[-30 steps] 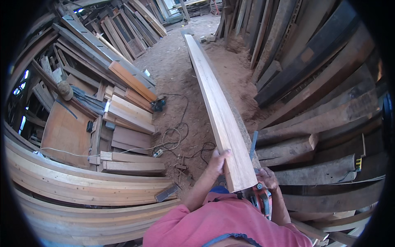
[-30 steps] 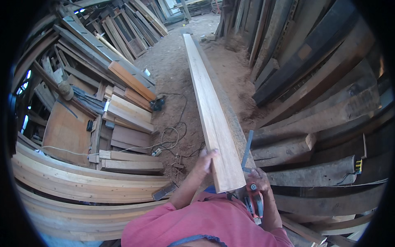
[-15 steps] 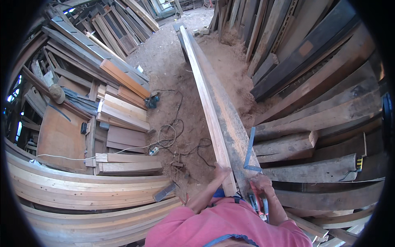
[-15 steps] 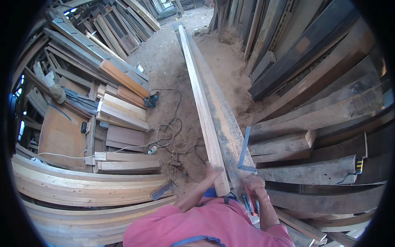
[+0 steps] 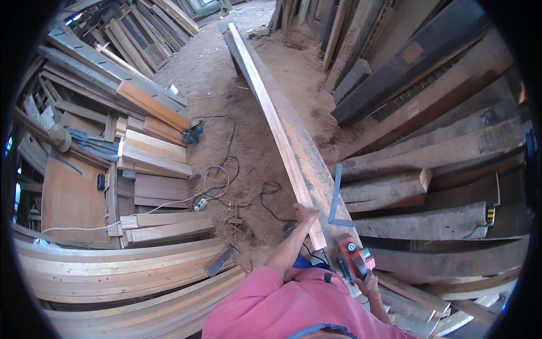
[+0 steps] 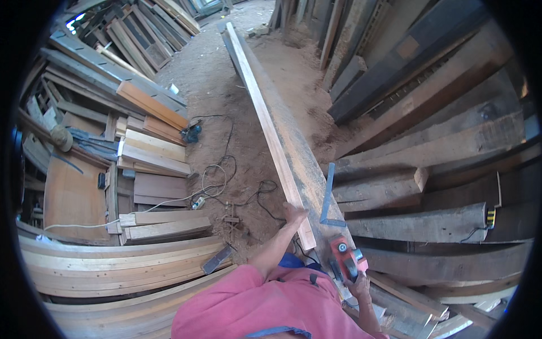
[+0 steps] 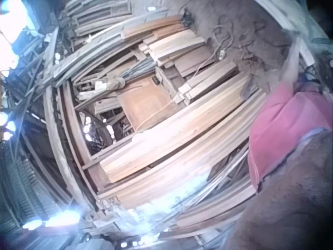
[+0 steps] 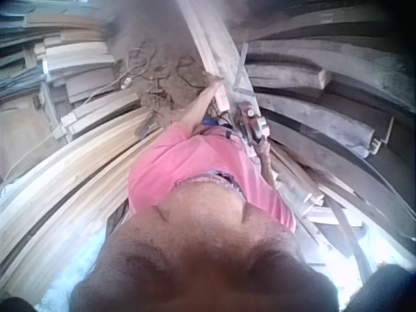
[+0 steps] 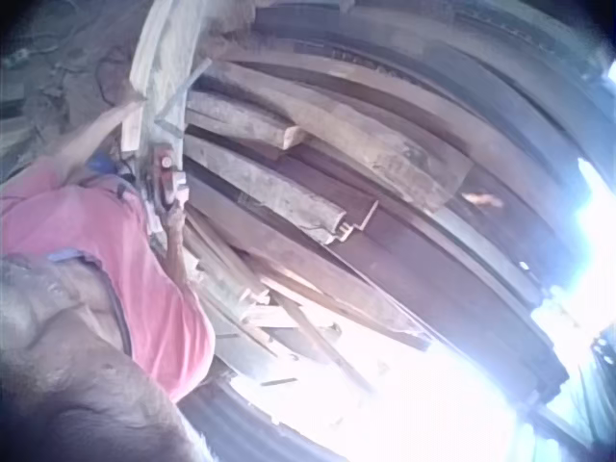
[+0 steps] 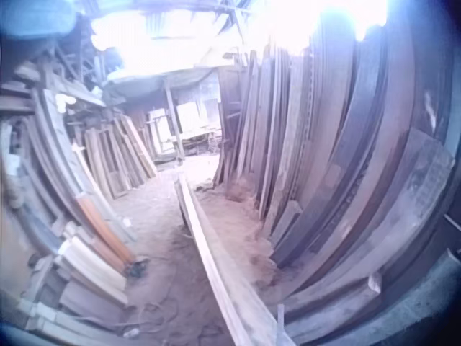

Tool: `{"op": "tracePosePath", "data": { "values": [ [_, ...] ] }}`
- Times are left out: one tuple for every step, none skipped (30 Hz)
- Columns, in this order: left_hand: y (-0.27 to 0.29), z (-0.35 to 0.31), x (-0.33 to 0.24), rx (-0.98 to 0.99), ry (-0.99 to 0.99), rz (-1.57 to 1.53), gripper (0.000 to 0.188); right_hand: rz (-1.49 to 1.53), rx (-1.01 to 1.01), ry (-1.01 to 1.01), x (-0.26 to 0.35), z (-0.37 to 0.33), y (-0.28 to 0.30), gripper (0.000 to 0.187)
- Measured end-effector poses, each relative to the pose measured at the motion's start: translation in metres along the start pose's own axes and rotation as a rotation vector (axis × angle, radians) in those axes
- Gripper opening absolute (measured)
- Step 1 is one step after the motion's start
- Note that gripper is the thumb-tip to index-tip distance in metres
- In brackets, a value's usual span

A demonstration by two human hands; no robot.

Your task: The person planes a long wooden plank using a power planer, checks the edges with a square ruler, measures the length with a tape measure, and turns the plank over to continue working.

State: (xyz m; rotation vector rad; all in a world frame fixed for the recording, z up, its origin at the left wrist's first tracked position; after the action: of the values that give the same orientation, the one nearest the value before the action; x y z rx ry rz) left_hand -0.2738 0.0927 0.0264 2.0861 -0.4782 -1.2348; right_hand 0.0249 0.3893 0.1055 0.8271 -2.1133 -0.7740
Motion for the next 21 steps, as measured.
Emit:
{"op": "tracePosePath", "data": {
  "values": [
    [0.004, -0.002, -0.002, 0.107, 0.069, -0.087, 0.097, 0.065, -0.069, 0.041, -0.005, 0.004, -0.004, 0.054],
    [0.0, 0.005, -0.008, 0.129, 0.069, -0.076, 0.097, 0.088, -0.128, 0.049, -0.008, 0.011, -0.009, 0.046],
    [-0.001, 0.01, 0.0, 0.178, 0.058, -0.133, 0.099, 0.165, -0.235, 0.113, -0.037, 0.024, -0.035, 0.044],
    [0.0, 0.015, 0.019, 0.212, 0.055, -0.177, 0.101, 0.203, -0.111, 0.059, -0.016, 0.024, -0.027, 0.043],
    [0.002, 0.012, 0.026, 0.223, 0.071, -0.166, 0.101, 0.254, -0.036, 0.03, -0.001, 0.02, -0.018, 0.043],
    [0.006, 0.009, 0.022, 0.208, -0.005, -0.119, 0.1, 0.304, 0.027, 0.002, 0.012, 0.017, -0.008, 0.043],
    [0.012, 0.005, 0.016, 0.19, -0.08, -0.078, 0.098, 0.299, 0.029, -0.007, 0.026, 0.013, 0.003, 0.043],
    [0.02, 0.001, 0.013, 0.203, -0.081, -0.076, 0.098, 0.306, 0.005, -0.031, 0.041, 0.005, 0.012, 0.041],
    [0.035, -0.001, 0.011, 0.295, -0.123, -0.021, 0.097, 0.32, -0.018, -0.054, 0.056, -0.001, 0.017, 0.04],
    [0.045, 0.0, 0.012, 0.379, -0.165, 0.027, 0.097, 0.358, 0.016, -0.107, 0.068, -0.003, 0.023, 0.036],
    [0.057, -0.008, 0.016, 0.34, -0.225, 0.014, 0.086, 0.402, -0.07, -0.036, 0.055, 0.005, 0.006, 0.038],
    [0.064, -0.01, 0.024, 0.337, -0.229, 0.006, 0.086, 0.419, -0.12, 0.008, 0.059, 0.008, 0.006, 0.04],
    [0.069, -0.013, 0.034, 0.417, -0.249, 0.038, 0.082, 0.434, -0.165, 0.048, 0.063, 0.008, 0.006, 0.041],
    [0.075, -0.015, 0.046, 0.493, -0.266, 0.072, 0.078, 0.475, -0.078, -0.129, 0.097, -0.011, 0.029, 0.035],
    [0.083, -0.024, 0.047, 0.604, -0.276, 0.112, 0.075, 0.516, -0.005, -0.318, 0.126, -0.033, 0.048, 0.029],
    [0.095, -0.041, 0.036, 0.726, -0.294, 0.154, 0.071, 0.515, -0.031, -0.333, 0.144, -0.051, 0.057, 0.029],
    [0.11, -0.062, 0.019, 0.882, -0.349, 0.118, 0.068, 0.652, -0.119, -0.304, 0.161, -0.068, 0.066, 0.024],
    [0.128, -0.083, 0.002, 1.037, -0.394, 0.077, 0.065, 0.786, -0.21, -0.264, 0.179, -0.083, 0.075, 0.019],
    [0.066, -0.076, 0.086, 1.106, -0.531, 0.053, 0.066, 0.799, -0.176, -0.13, 0.218, -0.085, 0.086, 0.018],
    [0.023, -0.063, 0.169, 1.135, -0.643, 0.006, 0.067, 0.772, -0.11, -0.059, 0.256, -0.074, 0.087, 0.018],
    [0.021, -0.093, 0.142, 1.1, -0.935, -0.01, 0.071, 0.781, -0.182, -0.08, 0.258, -0.071, 0.09, 0.017]
  ]
}}
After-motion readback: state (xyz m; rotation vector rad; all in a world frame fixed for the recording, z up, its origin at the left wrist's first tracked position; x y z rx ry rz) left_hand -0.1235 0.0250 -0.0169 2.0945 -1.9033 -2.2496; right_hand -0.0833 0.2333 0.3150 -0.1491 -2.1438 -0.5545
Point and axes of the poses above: each hand's wrist, its own z-axis towards the middle knuckle, its own y-axis out of the back of the hand, x = y × z, the point moved 2 cm from there along z, towards the middle knuckle, and after that the axes turned 4 degrees about -y, right-handed, at the moved point
